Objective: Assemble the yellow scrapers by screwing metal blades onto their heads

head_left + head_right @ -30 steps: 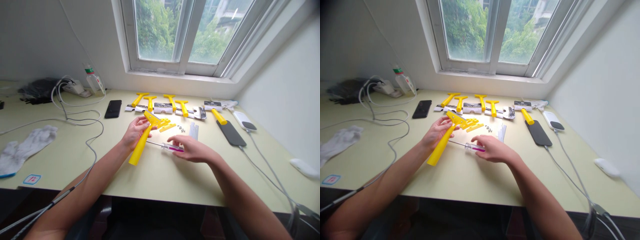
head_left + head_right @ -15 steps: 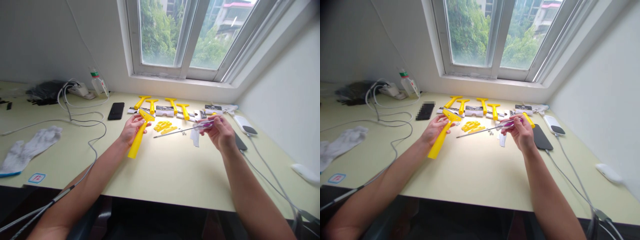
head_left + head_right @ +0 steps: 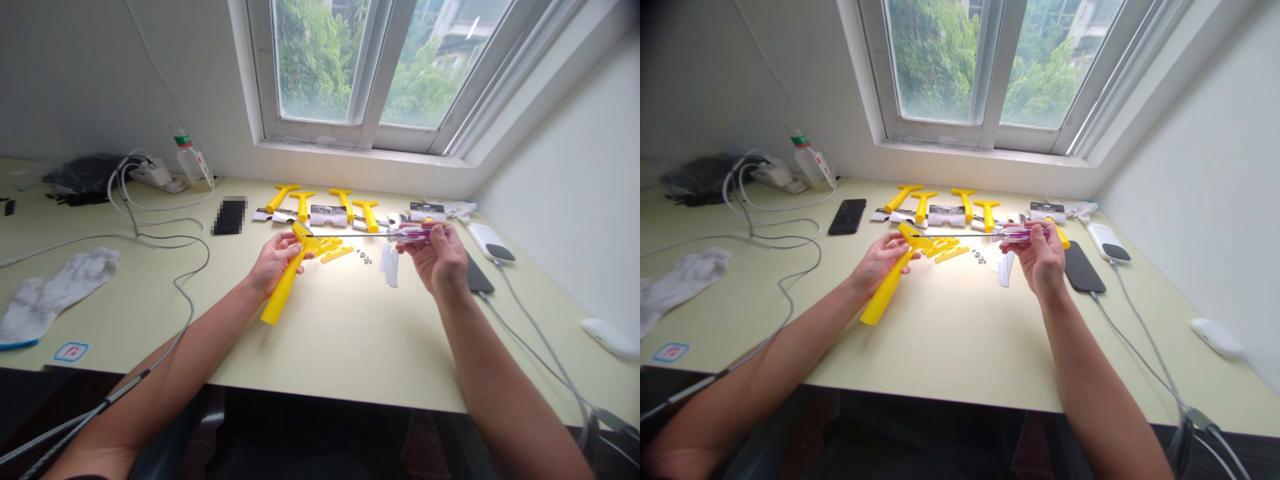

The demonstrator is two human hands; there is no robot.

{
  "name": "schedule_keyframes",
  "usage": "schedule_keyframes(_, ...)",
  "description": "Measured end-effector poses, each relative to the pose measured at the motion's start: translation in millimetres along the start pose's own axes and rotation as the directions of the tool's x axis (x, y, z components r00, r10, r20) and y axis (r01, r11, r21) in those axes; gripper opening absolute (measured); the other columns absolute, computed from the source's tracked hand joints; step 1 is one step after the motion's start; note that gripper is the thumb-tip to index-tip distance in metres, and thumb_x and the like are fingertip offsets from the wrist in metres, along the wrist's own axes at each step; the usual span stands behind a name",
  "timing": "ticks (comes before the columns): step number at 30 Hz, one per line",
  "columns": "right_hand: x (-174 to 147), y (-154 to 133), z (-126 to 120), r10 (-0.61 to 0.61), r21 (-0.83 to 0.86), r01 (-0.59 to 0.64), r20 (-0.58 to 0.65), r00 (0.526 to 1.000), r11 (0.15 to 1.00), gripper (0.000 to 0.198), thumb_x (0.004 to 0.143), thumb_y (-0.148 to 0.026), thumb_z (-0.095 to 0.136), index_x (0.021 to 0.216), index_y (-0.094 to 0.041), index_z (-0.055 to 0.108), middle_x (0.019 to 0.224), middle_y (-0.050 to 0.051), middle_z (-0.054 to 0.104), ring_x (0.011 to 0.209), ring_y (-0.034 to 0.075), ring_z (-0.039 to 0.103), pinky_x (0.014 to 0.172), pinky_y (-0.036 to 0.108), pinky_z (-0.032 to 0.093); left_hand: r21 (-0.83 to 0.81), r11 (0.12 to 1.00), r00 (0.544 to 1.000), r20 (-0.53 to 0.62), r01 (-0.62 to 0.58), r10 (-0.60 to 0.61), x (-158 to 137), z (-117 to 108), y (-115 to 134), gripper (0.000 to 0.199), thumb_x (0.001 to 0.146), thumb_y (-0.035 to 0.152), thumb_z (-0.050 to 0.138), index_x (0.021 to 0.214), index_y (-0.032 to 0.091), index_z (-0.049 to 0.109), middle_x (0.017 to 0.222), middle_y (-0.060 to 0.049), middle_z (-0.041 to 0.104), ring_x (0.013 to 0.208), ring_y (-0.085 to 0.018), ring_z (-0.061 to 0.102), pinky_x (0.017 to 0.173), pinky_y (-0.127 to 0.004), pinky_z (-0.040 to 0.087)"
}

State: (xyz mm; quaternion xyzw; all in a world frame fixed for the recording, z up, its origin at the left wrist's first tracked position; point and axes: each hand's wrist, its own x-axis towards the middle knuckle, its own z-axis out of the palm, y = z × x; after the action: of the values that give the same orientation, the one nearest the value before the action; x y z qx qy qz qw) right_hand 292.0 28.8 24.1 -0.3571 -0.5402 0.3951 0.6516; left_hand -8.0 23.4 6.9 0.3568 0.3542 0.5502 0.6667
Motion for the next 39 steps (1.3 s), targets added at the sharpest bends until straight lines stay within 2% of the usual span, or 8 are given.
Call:
schedule_keyframes(11,-1,-1,3,-0.024,-0.024,0.025,0.029,0.999,0.999,0.022,0.093,-0.048,0.053,0.098,-0.028,0.047,0.099,0.004,0.071,0.073,0.019,0.069,0.074,0.044,0.058,-0.023,1.000,1.000,0.009,0.017,-0.016,-1,-1,0,0.038,0.065,0.014,0.079,0.096,0.017,0.057,0.105,-0.008,0.063,0.078,-0.025,0.072,0.042,-0.020,0.047)
schedule_keyframes(17,-7,-15,4,-0.068,-0.067,0.081,0.182,0.981,0.994,0.026,0.086,-0.045,0.065,0.098,-0.028,0.050,0.105,0.006,0.069,0.078,0.022,0.069,0.076,0.046,0.058,-0.020,0.999,0.998,-0.053,0.028,-0.029,2,-2,0,0.035,0.066,0.012,0.076,0.094,0.017,0.056,0.102,-0.009,0.063,0.076,-0.026,0.072,0.041,-0.021,0.047)
schedule_keyframes(19,-8,-17,3,-0.074,-0.173,0.099,0.145,0.987,0.980,0.025,0.086,-0.044,0.066,0.096,-0.026,0.052,0.092,0.004,0.069,0.065,0.018,0.067,0.067,0.040,0.058,-0.002,1.000,0.997,-0.073,0.024,-0.024,2,-2,-1,0.034,0.067,0.012,0.076,0.094,0.017,0.055,0.101,-0.009,0.063,0.074,-0.026,0.072,0.041,-0.021,0.047)
schedule_keyframes(22,-7,-16,2,-0.112,-0.360,0.098,-0.017,0.994,0.928,0.025,0.089,-0.047,0.060,0.091,-0.023,0.053,0.071,0.000,0.063,0.045,0.012,0.057,0.049,0.030,0.053,0.028,1.000,0.996,-0.084,0.011,-0.009,2,0,-2,0.034,0.067,0.013,0.076,0.094,0.017,0.056,0.102,-0.009,0.063,0.074,-0.025,0.072,0.041,-0.021,0.048)
schedule_keyframes(27,-6,-12,4,-0.043,-0.272,0.073,0.118,0.992,0.959,0.037,0.084,-0.046,0.068,0.112,-0.028,0.051,0.107,0.004,0.065,0.069,0.015,0.066,0.064,0.033,0.059,0.053,0.997,0.986,-0.152,-0.062,0.070,3,-1,-1,0.034,0.065,0.014,0.077,0.093,0.017,0.058,0.110,-0.009,0.062,0.075,-0.025,0.072,0.040,-0.021,0.048)
schedule_keyframes(31,-9,-8,7,-0.067,-0.355,0.078,0.043,0.997,0.932,0.025,0.090,-0.045,0.060,0.102,-0.024,0.053,0.073,-0.002,0.060,0.052,0.012,0.059,0.056,0.029,0.055,0.060,0.994,0.973,-0.207,-0.093,0.103,4,-3,1,0.032,0.063,0.014,0.078,0.090,0.016,0.061,0.114,-0.009,0.061,0.071,-0.023,0.071,0.039,-0.023,0.049)
schedule_keyframes(35,-9,-12,6,-0.023,-0.226,0.071,0.208,0.978,0.971,0.031,0.087,-0.035,0.067,0.112,-0.027,0.052,0.102,0.003,0.064,0.068,0.014,0.066,0.069,0.034,0.059,0.051,0.990,0.965,-0.223,-0.132,0.140,5,-4,2,0.033,0.061,0.014,0.079,0.089,0.016,0.062,0.113,-0.008,0.061,0.069,-0.022,0.070,0.038,-0.023,0.048)
schedule_keyframes(39,-10,-26,1,-0.134,-0.176,0.189,0.283,0.950,0.966,0.025,0.083,-0.022,0.070,0.105,-0.026,0.059,0.112,0.004,0.062,0.081,0.017,0.068,0.080,0.039,0.059,0.028,0.995,0.974,-0.202,-0.095,0.098,4,-2,1,0.035,0.059,0.016,0.080,0.089,0.017,0.063,0.108,-0.006,0.062,0.067,-0.022,0.070,0.037,-0.024,0.047)
